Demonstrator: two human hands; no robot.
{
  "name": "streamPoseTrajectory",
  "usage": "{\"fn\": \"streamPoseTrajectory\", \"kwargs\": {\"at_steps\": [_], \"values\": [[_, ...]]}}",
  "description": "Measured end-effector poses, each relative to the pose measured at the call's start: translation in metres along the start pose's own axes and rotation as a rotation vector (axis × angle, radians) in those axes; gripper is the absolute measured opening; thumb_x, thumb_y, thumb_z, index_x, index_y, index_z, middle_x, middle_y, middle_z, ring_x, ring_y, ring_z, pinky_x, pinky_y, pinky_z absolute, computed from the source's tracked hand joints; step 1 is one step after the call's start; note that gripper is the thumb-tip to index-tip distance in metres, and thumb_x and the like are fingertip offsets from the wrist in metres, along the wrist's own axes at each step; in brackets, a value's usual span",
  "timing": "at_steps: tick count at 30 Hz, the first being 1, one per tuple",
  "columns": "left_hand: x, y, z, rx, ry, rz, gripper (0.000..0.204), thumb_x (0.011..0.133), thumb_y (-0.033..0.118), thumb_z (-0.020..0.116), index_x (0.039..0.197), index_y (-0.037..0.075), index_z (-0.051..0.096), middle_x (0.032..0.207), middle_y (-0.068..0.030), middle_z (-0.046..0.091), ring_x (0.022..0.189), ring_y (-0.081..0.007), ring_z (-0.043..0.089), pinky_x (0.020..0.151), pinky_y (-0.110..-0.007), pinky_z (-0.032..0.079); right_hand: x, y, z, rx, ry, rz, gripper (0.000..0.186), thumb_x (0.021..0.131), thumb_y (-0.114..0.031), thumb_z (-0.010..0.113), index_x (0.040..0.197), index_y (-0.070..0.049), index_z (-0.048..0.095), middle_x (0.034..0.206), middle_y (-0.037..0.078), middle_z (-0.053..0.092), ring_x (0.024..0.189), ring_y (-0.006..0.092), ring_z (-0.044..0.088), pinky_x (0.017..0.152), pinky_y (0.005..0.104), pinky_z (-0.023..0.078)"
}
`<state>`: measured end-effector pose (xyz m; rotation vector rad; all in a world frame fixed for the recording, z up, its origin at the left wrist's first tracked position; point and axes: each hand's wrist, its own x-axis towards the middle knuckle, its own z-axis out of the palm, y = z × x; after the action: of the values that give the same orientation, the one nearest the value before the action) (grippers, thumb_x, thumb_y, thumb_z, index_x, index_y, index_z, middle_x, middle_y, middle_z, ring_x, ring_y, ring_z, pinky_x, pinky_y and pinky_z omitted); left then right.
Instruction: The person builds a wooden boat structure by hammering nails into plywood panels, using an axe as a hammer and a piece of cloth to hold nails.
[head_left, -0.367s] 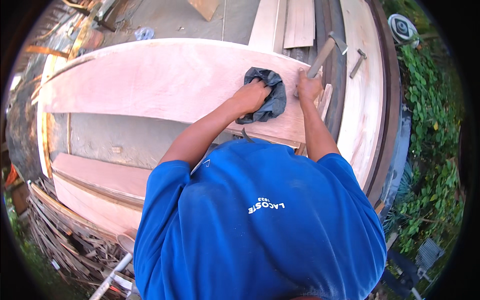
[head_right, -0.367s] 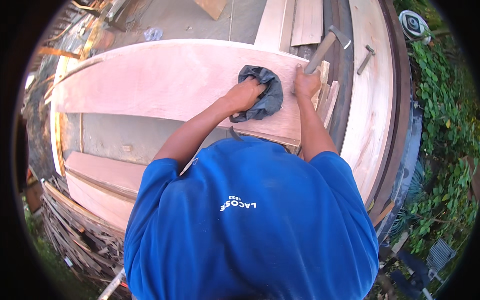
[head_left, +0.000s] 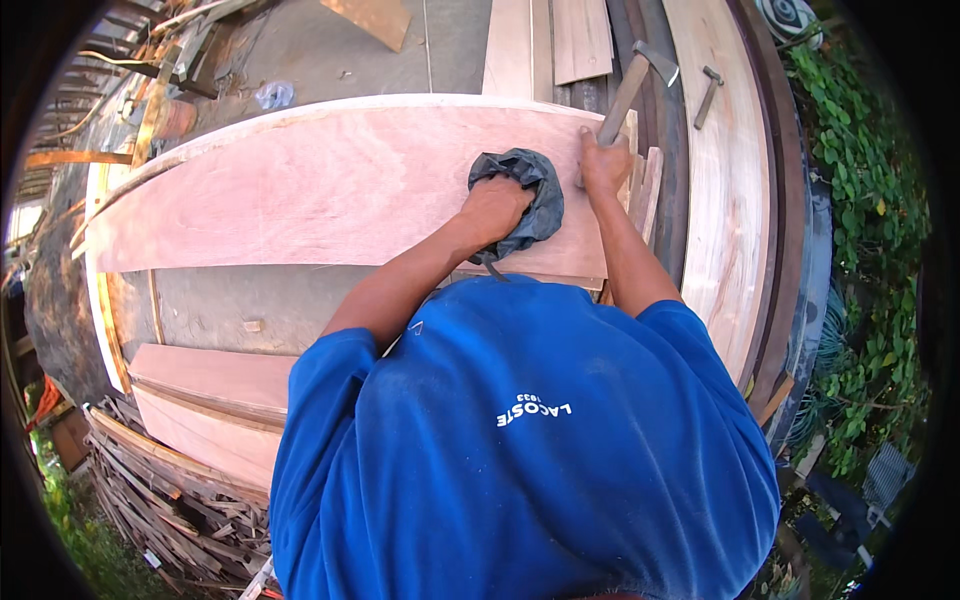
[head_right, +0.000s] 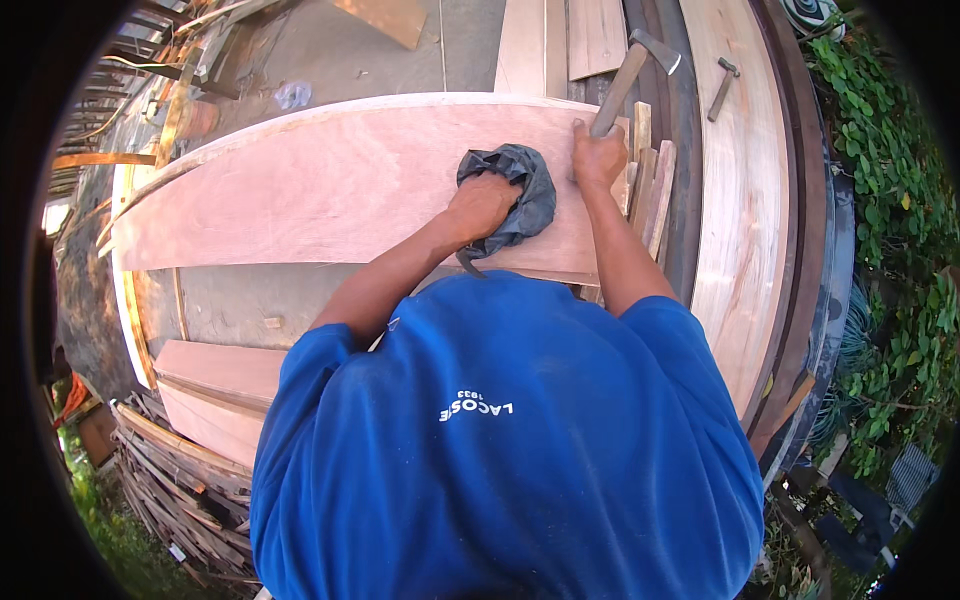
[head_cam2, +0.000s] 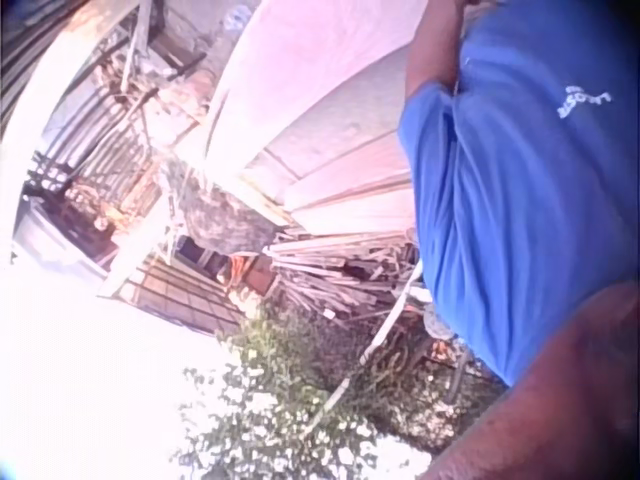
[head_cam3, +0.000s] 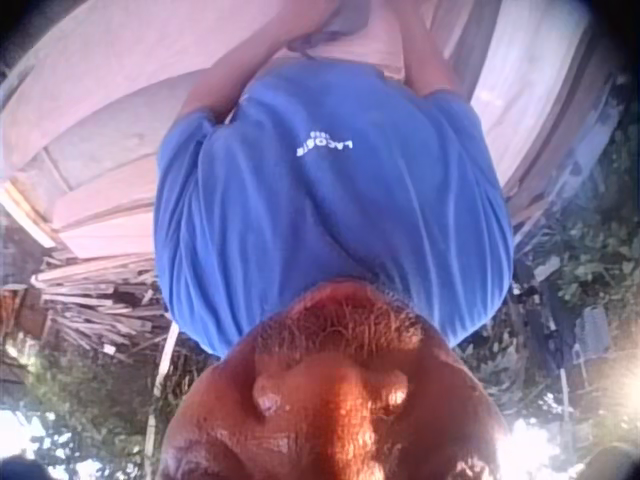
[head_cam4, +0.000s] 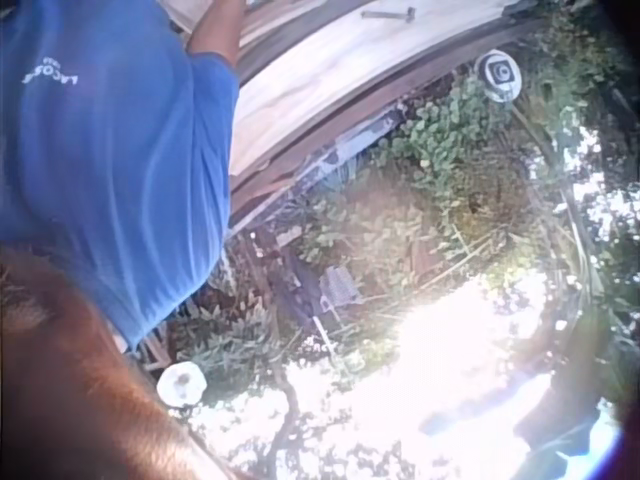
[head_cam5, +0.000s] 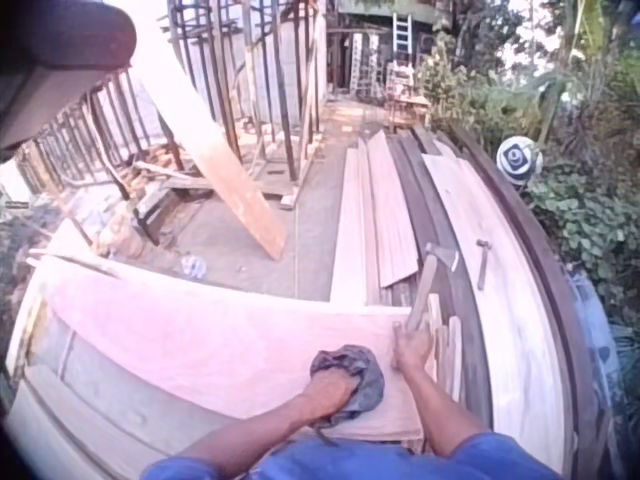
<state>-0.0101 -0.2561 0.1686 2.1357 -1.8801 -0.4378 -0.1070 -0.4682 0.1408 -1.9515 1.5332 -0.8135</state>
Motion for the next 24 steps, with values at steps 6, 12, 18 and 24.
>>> {"fn": "streamPoseTrajectory", "kwargs": {"at_steps": [6,12,18,24], "values": [[-0.004,-0.004,-0.008,-0.156,-0.049,-0.021,0.027,0.095,0.010,0.051,0.111,0.004,0.071,0.104,-0.0256,0.073,0.102,-0.0425,0.071,0.091,-0.053,0.055,-0.006,0.005,0.002,-0.015,-0.051,0.044,0.060,0.078,-0.042,0.085,0.107,0.007,0.066,0.097,0.031,0.073,0.094,0.0487,0.072,0.090,0.0533,0.055],[0.001,-0.010,-0.018,-0.197,-0.118,-0.100,0.026,0.089,0.005,0.054,0.107,0.001,0.072,0.106,-0.0279,0.073,0.104,-0.0454,0.070,0.093,-0.054,0.054,-0.002,0.005,0.005,0.012,0.002,0.012,0.058,0.079,-0.042,0.085,0.105,0.006,0.067,0.097,0.030,0.074,0.094,0.0477,0.072,0.089,0.0530,0.055],[0.001,-0.009,-0.035,-0.185,-0.049,-0.209,0.020,0.084,0.003,0.056,0.091,0.001,0.074,0.097,-0.0290,0.073,0.099,-0.0456,0.071,0.089,-0.055,0.056,-0.001,0.009,0.002,0.017,-0.010,0.029,0.057,0.079,-0.043,0.084,0.103,0.006,0.066,0.094,0.030,0.073,0.092,0.0479,0.073,0.087,0.0528,0.056],[-0.004,-0.007,-0.040,-0.108,-0.045,-0.173,0.021,0.085,0.003,0.054,0.094,0.002,0.073,0.094,-0.0286,0.073,0.093,-0.0471,0.072,0.087,-0.055,0.056,-0.007,0.002,0.000,0.055,-0.036,0.023,0.056,0.080,-0.042,0.082,0.103,0.006,0.066,0.092,0.030,0.073,0.090,0.0481,0.072,0.087,0.0528,0.055]]}}
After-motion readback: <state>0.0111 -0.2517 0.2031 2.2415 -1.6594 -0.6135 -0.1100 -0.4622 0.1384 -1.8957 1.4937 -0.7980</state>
